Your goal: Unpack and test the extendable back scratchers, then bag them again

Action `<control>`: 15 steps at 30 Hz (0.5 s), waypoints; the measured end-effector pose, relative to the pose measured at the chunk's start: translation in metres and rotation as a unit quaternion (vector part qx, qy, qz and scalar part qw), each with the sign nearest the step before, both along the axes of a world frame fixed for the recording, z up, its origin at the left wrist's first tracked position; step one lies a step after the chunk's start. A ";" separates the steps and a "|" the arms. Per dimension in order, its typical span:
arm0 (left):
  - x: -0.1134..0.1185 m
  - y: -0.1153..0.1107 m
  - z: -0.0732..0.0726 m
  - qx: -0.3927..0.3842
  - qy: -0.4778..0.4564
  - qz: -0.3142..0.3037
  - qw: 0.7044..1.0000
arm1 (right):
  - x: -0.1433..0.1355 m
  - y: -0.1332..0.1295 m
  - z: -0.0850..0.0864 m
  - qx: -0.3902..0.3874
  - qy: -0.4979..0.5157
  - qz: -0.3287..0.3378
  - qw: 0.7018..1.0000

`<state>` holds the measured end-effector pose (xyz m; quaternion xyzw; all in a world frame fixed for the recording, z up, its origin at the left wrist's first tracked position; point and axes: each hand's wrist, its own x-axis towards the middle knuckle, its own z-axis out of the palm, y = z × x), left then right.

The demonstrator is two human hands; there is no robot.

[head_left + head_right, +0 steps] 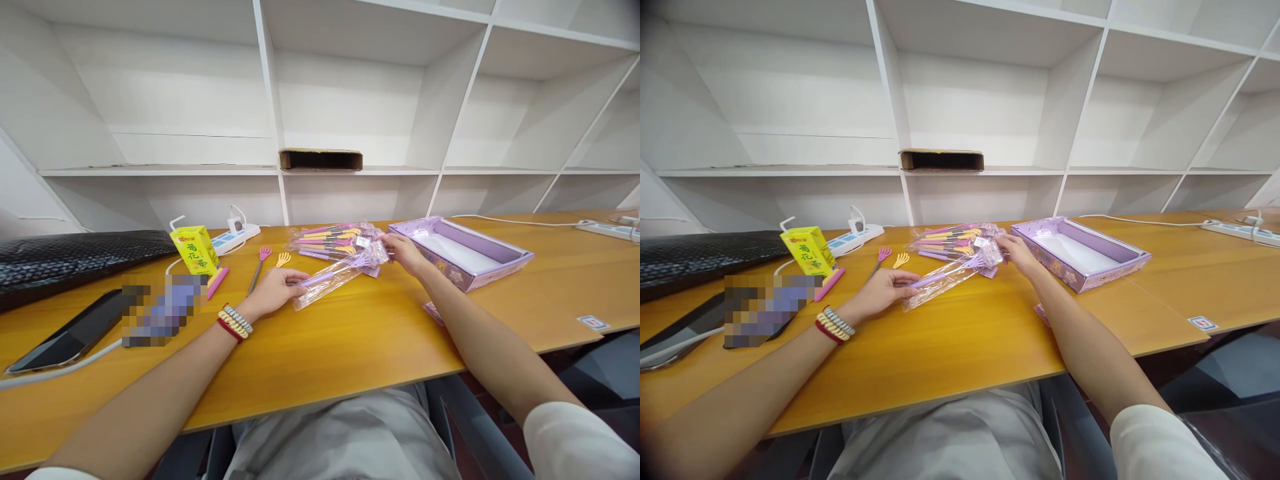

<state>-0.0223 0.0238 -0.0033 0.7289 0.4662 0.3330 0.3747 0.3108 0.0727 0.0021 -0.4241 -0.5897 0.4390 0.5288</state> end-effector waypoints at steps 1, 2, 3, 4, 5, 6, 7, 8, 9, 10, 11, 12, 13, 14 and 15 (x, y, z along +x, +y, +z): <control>0.000 0.000 0.000 0.000 -0.001 0.000 1.000 | -0.001 0.000 0.000 -0.003 -0.015 -0.008 1.000; 0.000 0.000 0.000 -0.002 -0.002 0.000 1.000 | -0.001 -0.001 -0.001 -0.006 -0.035 -0.014 0.999; 0.000 0.000 0.000 -0.005 -0.004 0.001 1.000 | -0.001 -0.001 -0.001 -0.007 -0.057 -0.017 0.998; 0.000 0.000 -0.001 -0.008 -0.007 0.001 1.000 | -0.001 -0.001 -0.002 -0.007 -0.076 -0.017 0.997; 0.000 0.000 -0.001 -0.010 -0.012 0.001 1.000 | -0.001 -0.001 -0.002 -0.005 -0.091 -0.017 0.996; 0.000 0.000 -0.001 -0.012 -0.017 0.000 1.000 | 0.000 0.000 -0.003 -0.001 -0.103 -0.021 0.994; 0.001 0.000 -0.001 -0.014 -0.021 -0.001 1.000 | 0.000 0.000 -0.003 0.006 -0.113 -0.030 0.993; 0.001 0.000 -0.001 -0.016 -0.022 -0.004 1.000 | 0.001 0.001 -0.004 0.013 -0.118 -0.042 0.992; 0.002 -0.001 0.000 -0.019 -0.021 -0.008 1.000 | 0.001 0.003 -0.005 0.020 -0.121 -0.054 0.991; 0.002 -0.002 0.001 -0.023 -0.018 -0.012 1.000 | 0.001 0.004 -0.005 0.025 -0.123 -0.064 0.990; 0.003 -0.003 0.001 -0.025 -0.014 -0.016 0.999 | 0.001 0.006 -0.006 0.032 -0.125 -0.073 0.989; 0.004 -0.003 0.002 -0.026 -0.010 -0.020 0.999 | 0.001 0.007 -0.007 0.039 -0.128 -0.079 0.988; 0.005 -0.004 0.003 -0.025 -0.008 -0.022 0.999 | 0.001 0.008 -0.008 0.049 -0.131 -0.085 0.986; 0.005 -0.005 0.003 -0.023 -0.007 -0.025 0.999 | 0.000 0.009 -0.009 0.060 -0.137 -0.091 0.985; 0.006 -0.006 0.003 -0.022 -0.008 -0.026 0.999 | 0.000 0.010 -0.010 0.072 -0.143 -0.097 0.982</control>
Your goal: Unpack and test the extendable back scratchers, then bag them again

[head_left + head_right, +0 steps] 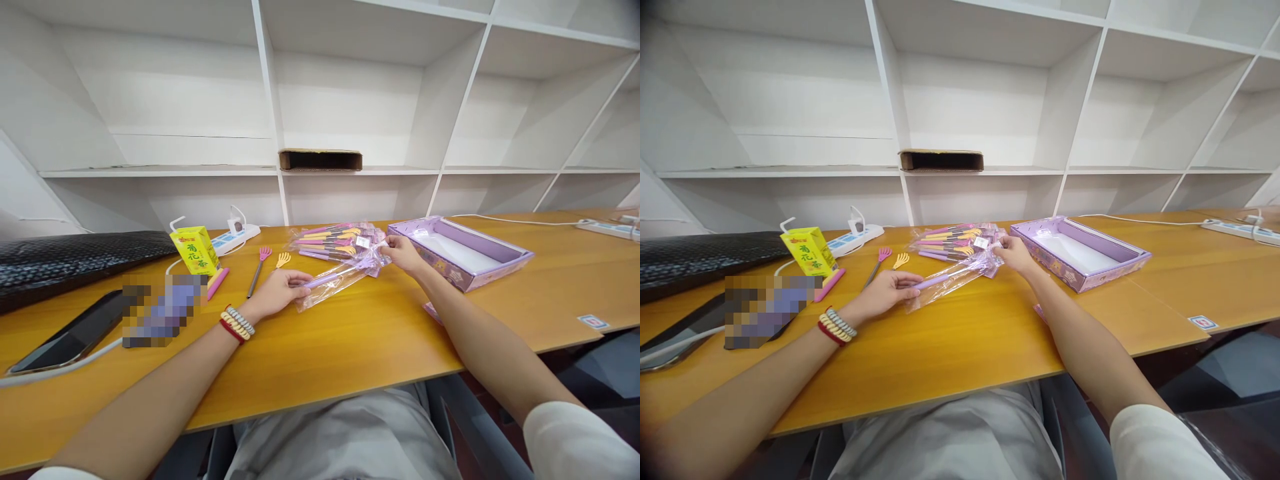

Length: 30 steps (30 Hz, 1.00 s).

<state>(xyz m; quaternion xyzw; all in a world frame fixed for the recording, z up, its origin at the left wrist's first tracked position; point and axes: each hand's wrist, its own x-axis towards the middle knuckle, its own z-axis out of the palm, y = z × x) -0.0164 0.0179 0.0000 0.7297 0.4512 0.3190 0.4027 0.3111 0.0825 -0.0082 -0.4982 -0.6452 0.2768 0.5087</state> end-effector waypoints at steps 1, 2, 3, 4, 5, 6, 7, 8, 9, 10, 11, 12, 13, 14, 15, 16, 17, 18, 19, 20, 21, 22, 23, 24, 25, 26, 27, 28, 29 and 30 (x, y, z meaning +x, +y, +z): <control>0.000 0.000 0.000 -0.001 -0.002 -0.001 1.000 | 0.000 0.000 -0.001 0.011 -0.005 -0.002 1.000; 0.000 -0.001 0.000 -0.004 -0.005 -0.002 1.000 | 0.000 0.001 -0.001 0.019 -0.008 -0.001 1.000; 0.000 0.000 0.000 -0.007 -0.008 -0.002 1.000 | 0.000 0.001 -0.002 0.026 -0.010 0.004 1.000; 0.000 0.000 -0.001 -0.010 -0.012 -0.003 1.000 | 0.000 0.001 -0.002 0.029 -0.010 0.011 0.999; 0.000 0.001 -0.001 -0.010 -0.014 -0.002 1.000 | 0.000 0.001 -0.002 0.030 -0.008 0.018 0.999; -0.001 0.001 -0.002 -0.008 -0.017 0.001 1.000 | 0.000 0.001 -0.003 0.030 -0.005 0.022 0.999; -0.001 0.002 -0.002 -0.007 -0.019 0.004 1.000 | 0.000 0.001 -0.003 0.030 -0.001 0.024 0.999; -0.001 0.002 -0.002 -0.010 -0.024 0.007 1.000 | 0.000 0.002 -0.003 0.032 0.006 0.023 0.999; -0.001 0.002 -0.002 -0.020 -0.029 0.006 0.999 | 0.000 0.003 -0.003 0.035 0.013 0.020 0.999; 0.000 0.002 -0.003 -0.037 -0.037 0.002 0.999 | -0.001 0.003 -0.004 0.040 0.019 0.016 0.999; 0.000 0.002 -0.003 -0.060 -0.045 -0.005 0.997 | -0.001 0.004 -0.004 0.046 0.021 0.014 0.999; 0.001 0.001 -0.003 -0.083 -0.053 -0.014 0.995 | -0.002 0.004 -0.004 0.051 0.019 0.013 0.998; 0.001 0.000 -0.003 -0.104 -0.057 -0.024 0.993 | -0.003 0.003 -0.005 0.055 0.013 0.011 0.998; 0.001 -0.001 -0.003 -0.119 -0.058 -0.035 0.991 | -0.005 0.003 -0.005 0.056 0.005 0.010 0.998; 0.001 -0.002 -0.003 -0.133 -0.057 -0.047 0.988 | -0.006 0.001 -0.004 0.055 -0.003 0.009 0.998; 0.001 -0.003 -0.003 -0.145 -0.056 -0.056 0.986 | -0.008 0.000 -0.004 0.053 -0.006 0.009 0.999; 0.001 -0.004 -0.003 -0.155 -0.059 -0.062 0.984 | -0.010 -0.003 -0.002 0.048 -0.002 0.011 0.999; 0.002 -0.005 -0.003 -0.164 -0.068 -0.063 0.982 | -0.012 -0.005 0.000 0.042 0.011 0.011 0.999; 0.002 -0.006 -0.002 -0.172 -0.083 -0.057 0.980 | -0.014 -0.007 0.002 0.038 0.032 0.012 0.999; 0.003 -0.007 -0.002 -0.175 -0.103 -0.043 0.978 | -0.015 -0.010 0.005 0.035 0.062 0.011 0.997; 0.004 -0.007 -0.001 -0.172 -0.125 -0.024 0.977 | -0.017 -0.012 0.007 0.035 0.095 0.008 0.995; 0.005 -0.008 -0.001 -0.165 -0.149 -0.003 0.975 | -0.019 -0.014 0.010 0.037 0.124 0.003 0.992; 0.007 -0.008 0.000 -0.157 -0.172 0.016 0.972 | -0.022 -0.016 0.012 0.042 0.147 -0.007 0.988; 0.009 -0.008 0.000 -0.151 -0.195 0.033 0.969 | -0.026 -0.019 0.014 0.052 0.159 -0.021 0.986; 0.011 -0.008 0.000 -0.148 -0.216 0.047 0.964 | -0.030 -0.023 0.015 0.062 0.154 -0.031 0.986; 0.013 -0.009 -0.001 -0.152 -0.236 0.056 0.958 | -0.037 -0.027 0.015 0.069 0.131 -0.035 0.988; 0.016 -0.010 -0.002 -0.162 -0.252 0.060 0.952 | -0.044 -0.032 0.014 0.077 0.093 -0.025 0.992; 0.019 -0.011 -0.003 -0.176 -0.267 0.061 0.946 | -0.053 -0.039 0.013 0.070 0.039 0.012 0.997; 0.021 -0.013 -0.004 -0.190 -0.280 0.060 0.939 | -0.063 -0.046 0.010 0.048 -0.026 0.074 0.996; 0.024 -0.015 -0.005 -0.204 -0.289 0.056 0.934 | -0.073 -0.054 0.008 0.033 -0.076 0.136 0.987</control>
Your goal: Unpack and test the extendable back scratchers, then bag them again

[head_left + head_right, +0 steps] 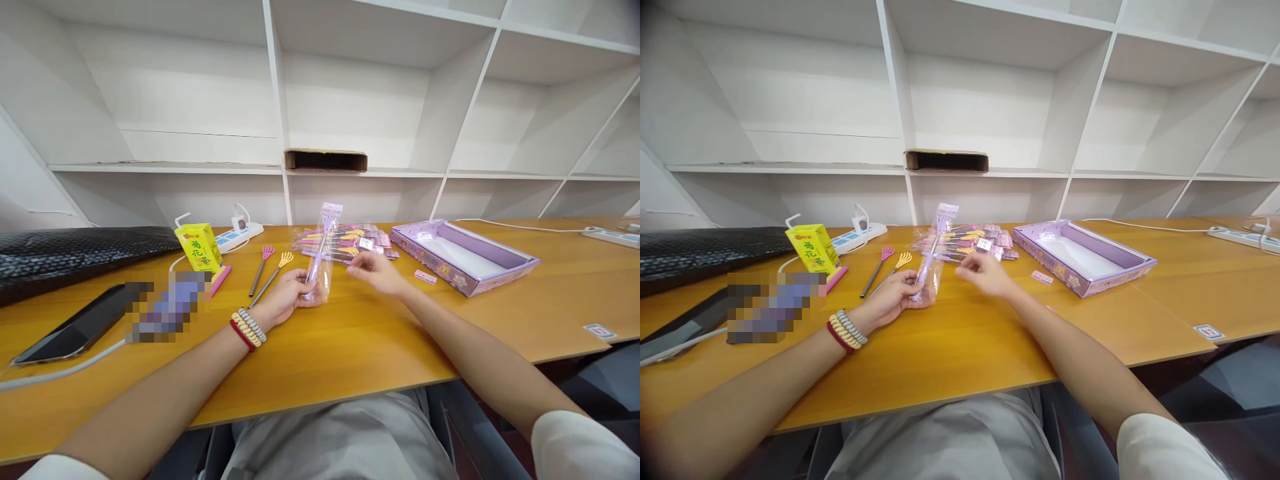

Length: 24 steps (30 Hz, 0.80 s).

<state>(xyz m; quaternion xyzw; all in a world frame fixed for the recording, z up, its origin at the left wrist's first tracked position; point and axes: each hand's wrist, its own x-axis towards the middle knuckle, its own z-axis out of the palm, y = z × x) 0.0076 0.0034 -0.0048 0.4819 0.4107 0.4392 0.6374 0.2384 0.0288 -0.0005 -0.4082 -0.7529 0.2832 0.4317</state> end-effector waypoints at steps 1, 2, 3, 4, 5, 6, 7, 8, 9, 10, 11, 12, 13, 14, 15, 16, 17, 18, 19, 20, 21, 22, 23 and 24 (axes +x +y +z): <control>0.003 -0.002 -0.001 -0.009 -0.009 -0.008 1.000 | -0.010 -0.008 -0.003 -0.011 -0.035 0.047 0.998; 0.005 -0.004 -0.002 -0.014 -0.016 -0.017 1.000 | -0.019 -0.015 -0.006 -0.019 -0.056 0.088 0.994; 0.007 -0.006 -0.002 -0.017 -0.019 -0.029 0.999 | -0.027 -0.020 -0.009 -0.023 -0.070 0.117 0.990; 0.008 -0.008 -0.003 -0.017 -0.019 -0.042 0.999 | -0.033 -0.025 -0.012 -0.031 -0.076 0.134 0.988; 0.010 -0.009 -0.003 -0.015 -0.017 -0.053 0.998 | -0.037 -0.027 -0.015 -0.039 -0.075 0.142 0.986; 0.010 -0.009 -0.003 -0.011 -0.014 -0.061 0.998 | -0.039 -0.028 -0.017 -0.044 -0.072 0.140 0.987; 0.010 -0.009 -0.003 -0.004 -0.010 -0.066 0.998 | -0.040 -0.027 -0.018 -0.047 -0.067 0.129 0.988; 0.009 -0.008 -0.003 0.006 -0.005 -0.067 0.998 | -0.038 -0.024 -0.019 -0.045 -0.061 0.110 0.991; 0.008 -0.007 -0.003 0.020 0.002 -0.063 0.998 | -0.036 -0.019 -0.018 -0.042 -0.051 0.085 0.994; 0.005 -0.004 -0.002 0.038 0.011 -0.054 0.998 | -0.031 -0.014 -0.017 -0.038 -0.033 0.054 0.997; 0.002 -0.002 -0.001 0.057 0.026 -0.044 0.997 | -0.025 -0.008 -0.015 -0.036 -0.002 0.020 0.999; -0.003 0.002 0.000 0.078 0.046 -0.033 0.995 | -0.018 -0.002 -0.011 -0.039 0.044 -0.012 0.998; -0.008 0.005 0.002 0.095 0.070 -0.023 0.993 | -0.009 0.004 -0.006 -0.042 0.107 -0.045 0.992; -0.013 0.009 0.005 0.108 0.095 -0.018 0.990 | 0.001 0.009 0.000 -0.046 0.175 -0.072 0.981; -0.019 0.013 0.008 0.112 0.116 -0.018 0.987 | 0.012 0.013 0.006 -0.052 0.233 -0.090 0.967; -0.024 0.018 0.011 0.113 0.133 -0.021 0.984 | 0.023 0.016 0.013 -0.057 0.277 -0.094 0.954; -0.029 0.022 0.014 0.116 0.148 -0.023 0.982 | 0.033 0.018 0.020 -0.069 0.302 -0.083 0.947; -0.034 0.027 0.016 0.118 0.162 -0.024 0.979 | 0.043 0.019 0.026 -0.087 0.310 -0.068 0.944; -0.037 0.031 0.019 0.118 0.172 -0.021 0.978 | 0.050 0.019 0.031 -0.112 0.301 -0.043 0.946; -0.040 0.036 0.021 0.113 0.178 -0.017 0.977 | 0.056 0.020 0.035 -0.134 0.284 -0.024 0.949; -0.042 0.041 0.022 0.104 0.180 -0.015 0.978 | 0.059 0.021 0.036 -0.151 0.268 -0.015 0.952; -0.043 0.046 0.024 0.091 0.178 -0.015 0.980 | 0.060 0.023 0.037 -0.164 0.254 -0.018 0.953; -0.043 0.053 0.026 0.077 0.174 -0.019 0.982 | 0.060 0.027 0.036 -0.171 0.246 -0.032 0.954; -0.042 0.061 0.028 0.067 0.170 -0.019 0.983 | 0.058 0.032 0.035 -0.172 0.242 -0.054 0.953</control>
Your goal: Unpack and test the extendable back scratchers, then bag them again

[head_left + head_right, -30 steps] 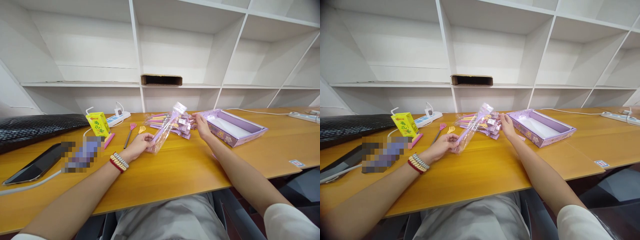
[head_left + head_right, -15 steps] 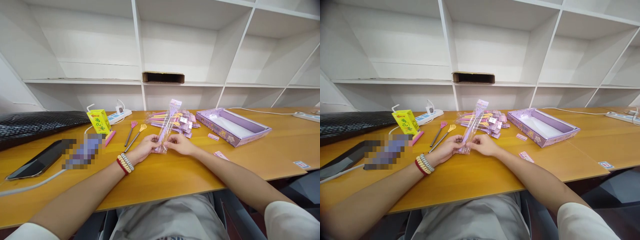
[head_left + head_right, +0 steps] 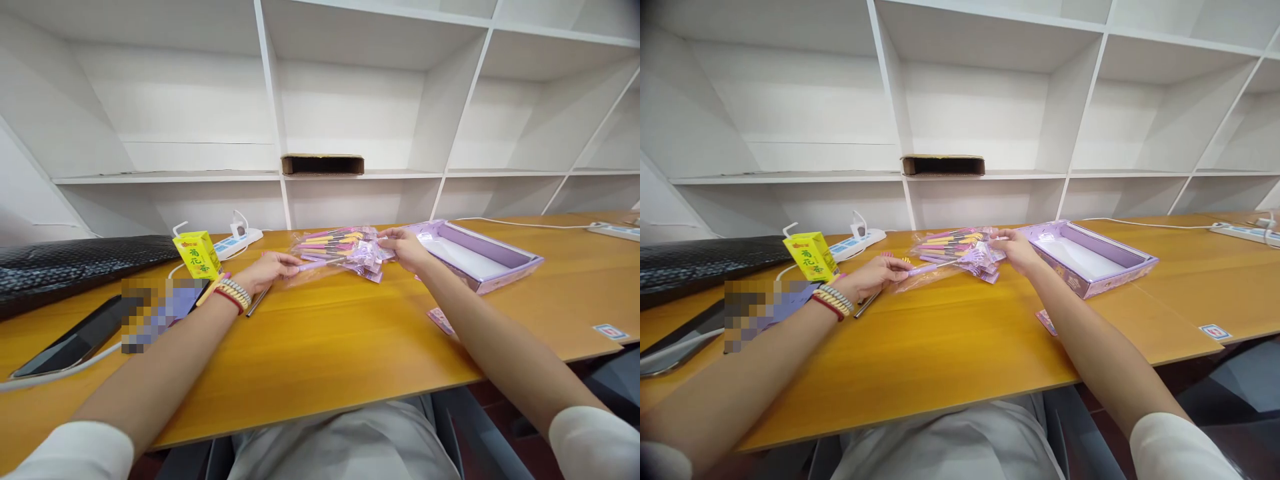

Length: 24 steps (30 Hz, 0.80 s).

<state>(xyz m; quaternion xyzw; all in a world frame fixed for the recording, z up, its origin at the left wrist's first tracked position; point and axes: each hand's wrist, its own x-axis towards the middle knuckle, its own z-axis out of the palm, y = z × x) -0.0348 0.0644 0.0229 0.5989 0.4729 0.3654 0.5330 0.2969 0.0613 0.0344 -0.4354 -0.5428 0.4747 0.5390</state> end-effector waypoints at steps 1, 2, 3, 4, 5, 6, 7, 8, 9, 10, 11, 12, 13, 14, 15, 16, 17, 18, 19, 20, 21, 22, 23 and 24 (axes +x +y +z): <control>0.002 0.010 0.002 0.000 -0.006 0.012 1.000 | -0.002 0.007 -0.001 -0.002 -0.007 -0.025 1.000; 0.005 0.021 0.004 0.002 -0.018 0.036 0.999 | -0.005 0.015 -0.002 -0.001 -0.016 -0.052 0.999; 0.010 0.034 0.006 0.019 -0.034 0.078 0.996 | -0.008 0.025 -0.001 0.007 -0.029 -0.076 0.997; 0.015 0.049 0.008 0.045 -0.043 0.133 0.989 | -0.011 0.035 -0.001 0.016 -0.046 -0.102 0.994; 0.022 0.064 0.008 0.062 -0.042 0.163 0.984 | -0.013 0.045 0.001 0.022 -0.066 -0.127 0.989; 0.028 0.078 0.008 0.073 -0.037 0.183 0.980 | -0.016 0.056 0.003 0.024 -0.091 -0.148 0.984; 0.034 0.092 0.007 0.082 -0.027 0.200 0.976 | -0.018 0.065 0.004 0.023 -0.128 -0.170 0.977; 0.040 0.105 0.005 0.092 -0.013 0.218 0.972 | -0.020 0.074 0.005 0.015 -0.170 -0.188 0.967; 0.044 0.116 0.002 0.100 0.006 0.235 0.967 | -0.022 0.082 0.005 0.007 -0.209 -0.203 0.957; 0.047 0.124 -0.002 0.108 0.029 0.250 0.962 | -0.024 0.088 0.004 -0.003 -0.243 -0.212 0.947; 0.049 0.130 -0.006 0.116 0.057 0.263 0.956 | -0.026 0.094 0.002 -0.014 -0.269 -0.216 0.938; 0.049 0.135 -0.011 0.123 0.086 0.274 0.950 | -0.027 0.098 -0.001 -0.021 -0.293 -0.219 0.930; 0.049 0.138 -0.015 0.130 0.118 0.282 0.943 | -0.028 0.102 -0.005 -0.022 -0.317 -0.224 0.921; 0.048 0.140 -0.019 0.137 0.149 0.288 0.936 | -0.029 0.104 -0.009 -0.019 -0.344 -0.232 0.910; 0.047 0.140 -0.023 0.144 0.180 0.290 0.929 | -0.029 0.107 -0.013 -0.011 -0.374 -0.241 0.896; 0.047 0.141 -0.025 0.151 0.211 0.290 0.921 | -0.029 0.108 -0.017 -0.002 -0.403 -0.249 0.881; 0.047 0.141 -0.027 0.157 0.240 0.286 0.914 | -0.030 0.108 -0.019 0.004 -0.427 -0.253 0.868; 0.049 0.140 -0.027 0.162 0.269 0.281 0.907 | -0.030 0.108 -0.020 0.006 -0.448 -0.254 0.857; 0.050 0.139 -0.026 0.167 0.295 0.275 0.900 | -0.030 0.106 -0.021 0.004 -0.466 -0.255 0.847; 0.052 0.138 -0.025 0.172 0.318 0.268 0.893 | -0.030 0.104 -0.020 0.001 -0.482 -0.255 0.838; 0.054 0.136 -0.022 0.177 0.340 0.261 0.886 | -0.029 0.100 -0.018 0.002 -0.496 -0.259 0.829; 0.055 0.133 -0.019 0.185 0.358 0.253 0.880 | -0.029 0.096 -0.017 0.008 -0.508 -0.265 0.820; 0.056 0.129 -0.016 0.195 0.374 0.244 0.874 | -0.028 0.091 -0.015 0.015 -0.517 -0.271 0.812; 0.056 0.124 -0.014 0.206 0.387 0.234 0.868 | -0.026 0.085 -0.013 0.022 -0.523 -0.277 0.806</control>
